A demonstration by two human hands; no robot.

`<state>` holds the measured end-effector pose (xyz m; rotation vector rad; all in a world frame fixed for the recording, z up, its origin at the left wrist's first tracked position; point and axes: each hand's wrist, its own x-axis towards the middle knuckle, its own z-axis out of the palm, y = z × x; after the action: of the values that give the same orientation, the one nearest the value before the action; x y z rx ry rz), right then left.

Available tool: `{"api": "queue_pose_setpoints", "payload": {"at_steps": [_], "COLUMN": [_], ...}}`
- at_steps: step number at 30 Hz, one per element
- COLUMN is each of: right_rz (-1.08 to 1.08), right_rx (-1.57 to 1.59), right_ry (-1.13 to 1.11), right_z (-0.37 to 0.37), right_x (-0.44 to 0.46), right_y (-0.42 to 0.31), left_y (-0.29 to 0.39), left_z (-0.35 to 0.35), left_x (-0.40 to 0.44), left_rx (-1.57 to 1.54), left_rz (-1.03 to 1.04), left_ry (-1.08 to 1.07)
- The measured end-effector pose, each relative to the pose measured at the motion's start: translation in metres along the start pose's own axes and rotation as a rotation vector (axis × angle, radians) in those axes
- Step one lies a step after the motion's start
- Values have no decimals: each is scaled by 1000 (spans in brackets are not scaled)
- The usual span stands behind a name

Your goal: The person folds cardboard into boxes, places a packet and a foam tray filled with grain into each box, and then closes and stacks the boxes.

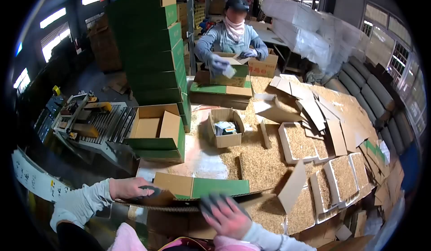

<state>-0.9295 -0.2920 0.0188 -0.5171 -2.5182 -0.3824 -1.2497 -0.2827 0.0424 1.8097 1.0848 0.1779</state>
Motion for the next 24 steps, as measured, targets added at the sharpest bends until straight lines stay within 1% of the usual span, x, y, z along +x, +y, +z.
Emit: {"api": "queue_pose_setpoints", "payload": {"at_steps": [1,3,4,5,6,7,8,9,10,11,12,13,14,16,17,18,19,20,21,23,24], "right_rz": [-14,-56,-63,-157,-175,-70,-206,-133,-33,-31,111,245,383,471,456,611,761,1029,1270,1245,1217], "right_rx": [80,258,375,573,698,574,720,601,685,587,1114,1612,1786,1719,944,811,668,459,449,642,563], "right_ry": [8,-132,-82,-89,-183,-216,-177,-471,-564,-770,-520,-203,-161,112,-123,0,131,130,-42,117,159], "right_z": [-3,-10,-14,-10,-22,21,48,81,132,115,103,86,43,30,21,28,46,78,89,97,95], "right_x": [-19,-40,-35,-28,-10,-16,-3,-9,-30,-20,-24,-32,-41,-69,-69,-65,-56,-57,-56,-52,-50], "right_y": [-6,20,43,67,85,76,78,62,45,44,57,68,78,64,54,51,47,55,55,50,50], "left_y": [5,40,30,16,9,2,4,20,18,3,-24,-48,-58,-55,-52,-49,-38,-8,11,2,-3], "left_z": [-3,-26,-44,-57,-44,-32,-26,-11,12,32,50,66,66,59,57,53,37,8,-26,-79,-106], "left_x": [1,8,9,16,35,56,84,106,133,159,178,191,200,200,201,206,201,201,192,171,160], "left_rx": [91,414,568,729,989,1224,777,795,746,714,717,719,717,569,494,260,186,-31,-45,-148,-180], "left_rz": [-56,-172,-234,-277,-92,141,504,700,693,680,633,576,640,560,517,495,296,201,264,350,390], "left_ry": [47,341,374,389,570,751,533,394,254,135,36,-57,-51,-128,-157,-217,-250,-295,-122,314,530]}}
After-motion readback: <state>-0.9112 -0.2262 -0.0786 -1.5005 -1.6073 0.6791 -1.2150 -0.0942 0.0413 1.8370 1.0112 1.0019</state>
